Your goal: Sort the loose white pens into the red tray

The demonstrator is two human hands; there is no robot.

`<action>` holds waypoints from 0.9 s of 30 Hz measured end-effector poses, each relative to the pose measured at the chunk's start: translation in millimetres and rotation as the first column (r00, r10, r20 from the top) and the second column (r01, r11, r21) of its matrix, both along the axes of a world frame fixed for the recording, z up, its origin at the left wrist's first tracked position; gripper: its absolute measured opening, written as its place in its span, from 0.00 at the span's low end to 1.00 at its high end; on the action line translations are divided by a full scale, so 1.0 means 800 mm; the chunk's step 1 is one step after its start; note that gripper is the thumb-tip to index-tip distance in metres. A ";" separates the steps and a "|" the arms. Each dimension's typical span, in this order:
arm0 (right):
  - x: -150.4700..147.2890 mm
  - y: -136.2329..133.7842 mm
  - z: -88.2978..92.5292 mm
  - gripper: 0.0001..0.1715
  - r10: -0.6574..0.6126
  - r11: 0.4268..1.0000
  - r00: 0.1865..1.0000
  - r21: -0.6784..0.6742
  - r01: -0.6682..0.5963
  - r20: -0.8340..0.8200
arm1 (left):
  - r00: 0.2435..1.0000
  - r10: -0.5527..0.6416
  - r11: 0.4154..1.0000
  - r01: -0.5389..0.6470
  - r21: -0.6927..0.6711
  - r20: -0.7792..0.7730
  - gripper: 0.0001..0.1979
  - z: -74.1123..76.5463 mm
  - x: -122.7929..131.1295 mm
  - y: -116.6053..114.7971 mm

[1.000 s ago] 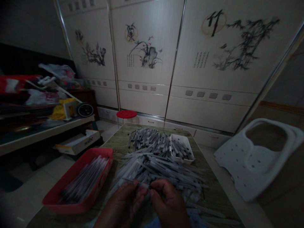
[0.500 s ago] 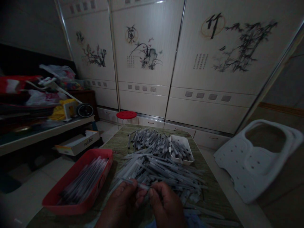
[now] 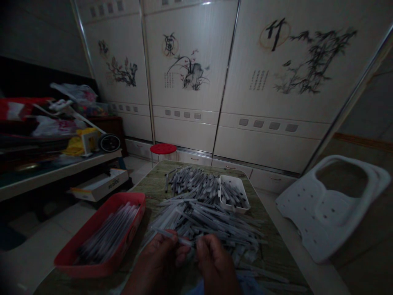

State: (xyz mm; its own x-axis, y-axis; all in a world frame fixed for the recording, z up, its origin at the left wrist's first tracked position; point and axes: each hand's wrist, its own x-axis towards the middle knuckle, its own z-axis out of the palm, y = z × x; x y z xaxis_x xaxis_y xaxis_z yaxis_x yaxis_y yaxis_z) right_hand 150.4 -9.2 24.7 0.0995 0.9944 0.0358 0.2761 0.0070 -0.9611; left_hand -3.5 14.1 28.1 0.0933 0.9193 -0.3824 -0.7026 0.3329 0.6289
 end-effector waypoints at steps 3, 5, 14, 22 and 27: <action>0.005 0.000 -0.001 0.25 0.032 0.997 0.995 0.063 -0.038 0.094 | 0.999 -0.006 0.999 0.008 0.038 -0.036 0.14 -0.002 0.000 0.001; 0.007 -0.001 -0.001 0.26 0.058 0.995 0.991 0.074 -0.068 0.124 | 0.999 -0.027 0.998 0.029 0.052 -0.041 0.15 -0.002 0.001 0.001; 0.004 -0.007 0.003 0.35 0.024 0.998 1.000 -0.056 -0.025 -0.004 | 0.995 -0.085 0.995 0.087 0.043 -0.055 0.16 0.006 0.004 -0.006; 0.017 -0.002 -0.001 0.23 0.056 0.996 0.990 0.060 -0.064 0.126 | 0.994 -0.095 0.992 0.099 0.083 -0.049 0.10 0.009 0.002 -0.008; 0.014 -0.006 0.002 0.33 0.077 0.997 0.991 -0.001 -0.078 0.109 | 0.995 -0.090 0.995 0.092 0.035 -0.051 0.15 0.001 0.006 -0.005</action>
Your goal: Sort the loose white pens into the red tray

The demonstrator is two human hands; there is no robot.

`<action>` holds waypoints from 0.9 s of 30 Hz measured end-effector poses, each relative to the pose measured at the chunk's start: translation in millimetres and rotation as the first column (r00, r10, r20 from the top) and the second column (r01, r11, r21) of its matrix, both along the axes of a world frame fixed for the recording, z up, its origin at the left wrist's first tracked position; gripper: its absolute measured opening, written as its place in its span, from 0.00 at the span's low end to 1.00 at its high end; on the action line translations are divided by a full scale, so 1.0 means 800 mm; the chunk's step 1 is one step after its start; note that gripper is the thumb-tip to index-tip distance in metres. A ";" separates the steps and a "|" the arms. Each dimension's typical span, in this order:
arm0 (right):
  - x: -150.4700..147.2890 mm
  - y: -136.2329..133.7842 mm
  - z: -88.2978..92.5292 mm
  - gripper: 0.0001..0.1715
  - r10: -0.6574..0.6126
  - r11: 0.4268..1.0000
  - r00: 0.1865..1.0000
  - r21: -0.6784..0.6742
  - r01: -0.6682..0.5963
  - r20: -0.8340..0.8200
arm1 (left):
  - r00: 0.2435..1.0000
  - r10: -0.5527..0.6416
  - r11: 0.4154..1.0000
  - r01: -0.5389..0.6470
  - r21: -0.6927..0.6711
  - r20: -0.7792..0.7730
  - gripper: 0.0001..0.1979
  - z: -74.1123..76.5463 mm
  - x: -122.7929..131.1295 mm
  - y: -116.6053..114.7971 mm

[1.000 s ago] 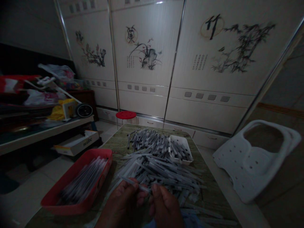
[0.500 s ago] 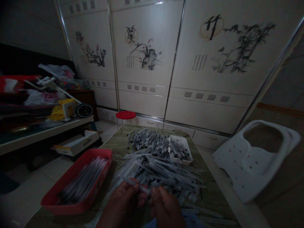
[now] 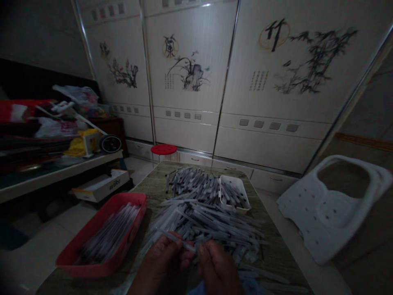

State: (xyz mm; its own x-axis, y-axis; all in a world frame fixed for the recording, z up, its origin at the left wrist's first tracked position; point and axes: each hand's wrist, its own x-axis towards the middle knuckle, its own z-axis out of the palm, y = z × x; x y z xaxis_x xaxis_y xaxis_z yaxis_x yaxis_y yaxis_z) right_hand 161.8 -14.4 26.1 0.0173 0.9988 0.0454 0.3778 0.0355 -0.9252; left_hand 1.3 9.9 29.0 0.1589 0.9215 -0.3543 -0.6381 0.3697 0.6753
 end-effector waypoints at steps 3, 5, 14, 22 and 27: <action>0.001 -0.001 -0.001 0.35 -0.015 1.000 1.000 -0.016 0.015 -0.003 | 1.000 0.009 1.000 -0.009 -0.024 0.000 0.16 -0.001 0.002 0.000; 0.002 -0.001 -0.002 0.33 -0.012 1.000 1.000 0.018 0.012 -0.007 | 1.000 0.025 1.000 -0.025 -0.015 0.006 0.15 0.001 0.001 -0.001; 0.009 -0.001 -0.003 0.30 0.114 0.992 0.993 0.057 -0.114 -0.004 | 1.000 -0.008 0.999 0.007 0.037 0.024 0.14 0.002 -0.001 0.000; 0.008 -0.001 0.000 0.31 0.060 0.998 0.995 -0.016 -0.061 -0.081 | 0.999 -0.011 1.000 0.010 0.026 0.036 0.14 0.002 0.000 -0.001; 0.009 0.000 -0.003 0.27 0.051 0.996 0.997 0.065 -0.054 0.054 | 1.000 0.007 0.999 -0.008 0.032 0.030 0.15 0.005 0.000 -0.002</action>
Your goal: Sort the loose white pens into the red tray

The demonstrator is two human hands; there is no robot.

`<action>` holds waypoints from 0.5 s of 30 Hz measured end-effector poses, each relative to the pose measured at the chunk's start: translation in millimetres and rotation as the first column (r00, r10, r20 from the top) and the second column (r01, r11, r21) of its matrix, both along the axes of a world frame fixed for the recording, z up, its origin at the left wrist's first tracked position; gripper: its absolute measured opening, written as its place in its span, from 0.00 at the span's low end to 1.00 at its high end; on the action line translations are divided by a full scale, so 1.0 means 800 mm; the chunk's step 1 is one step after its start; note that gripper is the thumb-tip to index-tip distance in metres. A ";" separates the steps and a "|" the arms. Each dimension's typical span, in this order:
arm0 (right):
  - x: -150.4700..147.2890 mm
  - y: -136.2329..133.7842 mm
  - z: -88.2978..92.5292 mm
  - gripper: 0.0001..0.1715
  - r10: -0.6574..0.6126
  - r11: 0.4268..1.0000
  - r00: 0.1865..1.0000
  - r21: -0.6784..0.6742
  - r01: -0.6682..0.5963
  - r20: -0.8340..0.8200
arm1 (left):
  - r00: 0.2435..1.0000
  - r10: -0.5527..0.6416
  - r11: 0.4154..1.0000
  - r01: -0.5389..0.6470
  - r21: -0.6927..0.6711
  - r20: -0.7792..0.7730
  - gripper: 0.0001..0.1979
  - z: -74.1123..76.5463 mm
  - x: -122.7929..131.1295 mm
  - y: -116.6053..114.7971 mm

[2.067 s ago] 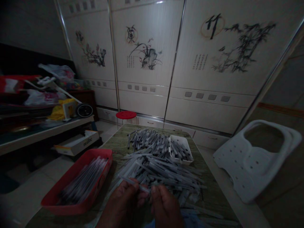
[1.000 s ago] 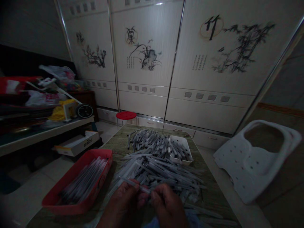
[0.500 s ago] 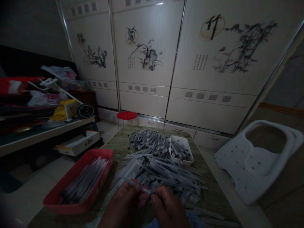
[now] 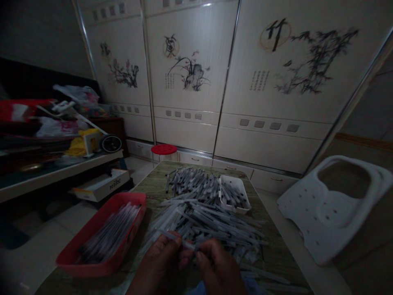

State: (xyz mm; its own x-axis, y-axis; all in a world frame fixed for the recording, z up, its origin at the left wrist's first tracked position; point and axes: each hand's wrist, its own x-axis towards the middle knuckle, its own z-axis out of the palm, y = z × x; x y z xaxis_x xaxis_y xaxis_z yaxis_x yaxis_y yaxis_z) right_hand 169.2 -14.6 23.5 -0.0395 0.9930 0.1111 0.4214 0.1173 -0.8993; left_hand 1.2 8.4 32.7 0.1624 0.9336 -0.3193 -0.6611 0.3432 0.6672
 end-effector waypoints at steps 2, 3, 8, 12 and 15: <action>0.001 0.000 -0.001 0.27 0.027 1.000 1.000 -0.007 -0.027 0.005 | 1.000 -0.002 1.000 0.002 -0.003 -0.020 0.15 -0.002 -0.001 0.001; 0.001 0.000 -0.001 0.27 0.035 0.999 0.999 -0.017 -0.036 -0.014 | 1.000 -0.004 1.000 0.004 -0.001 -0.025 0.16 -0.003 -0.001 0.001; 0.004 0.000 -0.005 0.30 0.069 0.985 0.975 -0.139 -0.100 -0.211 | 0.999 -0.018 0.998 0.021 0.055 -0.050 0.14 -0.006 -0.001 -0.001; 0.003 0.000 -0.002 0.32 0.058 0.951 0.943 -0.270 -0.152 -0.327 | 0.999 -0.010 0.999 0.012 0.035 -0.038 0.17 -0.005 0.001 -0.002; 0.001 -0.001 0.007 0.33 0.042 0.964 0.954 -0.240 -0.116 -0.295 | 1.000 -0.005 1.000 0.005 0.010 0.010 0.17 -0.006 0.002 0.000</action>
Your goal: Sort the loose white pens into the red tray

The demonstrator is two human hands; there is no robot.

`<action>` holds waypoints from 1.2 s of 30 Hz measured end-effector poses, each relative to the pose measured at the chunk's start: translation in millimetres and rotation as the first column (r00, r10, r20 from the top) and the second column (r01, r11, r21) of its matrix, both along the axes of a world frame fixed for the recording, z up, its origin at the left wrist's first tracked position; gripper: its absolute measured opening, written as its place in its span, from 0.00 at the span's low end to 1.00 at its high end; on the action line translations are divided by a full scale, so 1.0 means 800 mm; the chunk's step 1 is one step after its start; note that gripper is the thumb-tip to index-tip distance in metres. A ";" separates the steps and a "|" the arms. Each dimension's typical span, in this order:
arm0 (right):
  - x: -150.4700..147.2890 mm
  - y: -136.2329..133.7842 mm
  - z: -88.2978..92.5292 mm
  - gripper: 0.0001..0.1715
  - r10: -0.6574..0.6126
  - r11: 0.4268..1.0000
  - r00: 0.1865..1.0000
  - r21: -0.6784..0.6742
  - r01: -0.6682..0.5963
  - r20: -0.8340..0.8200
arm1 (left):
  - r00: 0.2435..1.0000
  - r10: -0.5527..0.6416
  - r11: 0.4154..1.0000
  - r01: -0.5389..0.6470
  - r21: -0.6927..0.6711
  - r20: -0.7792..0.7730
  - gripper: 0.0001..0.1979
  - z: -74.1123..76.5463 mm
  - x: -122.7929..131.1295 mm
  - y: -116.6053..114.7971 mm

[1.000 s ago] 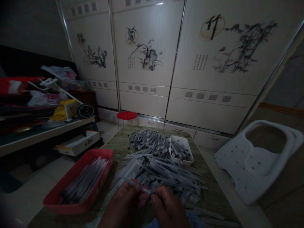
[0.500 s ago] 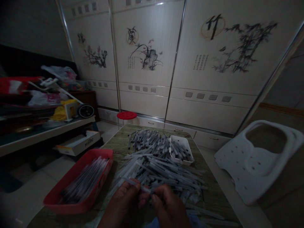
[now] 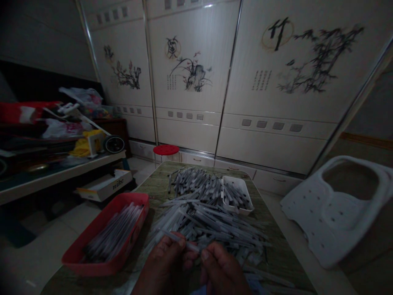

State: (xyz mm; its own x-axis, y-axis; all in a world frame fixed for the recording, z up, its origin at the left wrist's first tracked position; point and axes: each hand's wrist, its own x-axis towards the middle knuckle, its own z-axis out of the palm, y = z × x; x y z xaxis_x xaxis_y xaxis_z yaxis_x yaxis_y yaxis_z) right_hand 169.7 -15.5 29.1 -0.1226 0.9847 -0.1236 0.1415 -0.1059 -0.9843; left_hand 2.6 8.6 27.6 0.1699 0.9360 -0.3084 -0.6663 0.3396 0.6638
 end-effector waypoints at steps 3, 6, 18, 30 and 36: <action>-0.001 -0.002 0.007 0.31 -0.057 0.995 0.997 0.085 0.052 0.060 | 1.000 0.005 1.000 -0.006 -0.015 -0.010 0.16 0.001 -0.001 0.001; 0.000 -0.002 0.005 0.27 -0.100 0.982 0.982 0.174 0.072 0.159 | 0.999 0.017 0.999 -0.019 -0.042 -0.043 0.14 0.004 -0.003 0.001; 0.001 -0.001 -0.008 0.30 -0.017 0.988 0.992 0.155 -0.004 0.129 | 0.999 -0.033 0.999 0.033 -0.016 0.019 0.16 0.008 -0.004 -0.003; -0.005 -0.003 0.008 0.33 -0.055 0.989 0.991 0.144 0.038 0.119 | 1.000 -0.029 1.000 0.029 -0.002 0.005 0.17 -0.004 -0.003 0.003; -0.005 -0.003 0.005 0.33 -0.060 0.982 0.984 0.188 0.028 0.165 | 0.999 -0.037 0.999 0.038 0.017 -0.030 0.18 -0.008 -0.005 0.004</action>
State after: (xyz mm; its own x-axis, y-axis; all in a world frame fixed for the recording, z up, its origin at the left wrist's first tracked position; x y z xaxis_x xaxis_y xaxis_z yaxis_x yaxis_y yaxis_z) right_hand 166.0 -18.1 32.8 -0.0716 0.9964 0.0456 0.3071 0.0655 -0.9494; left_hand -1.5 11.6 21.1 0.1961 0.9345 -0.2972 -0.6336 0.3521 0.6889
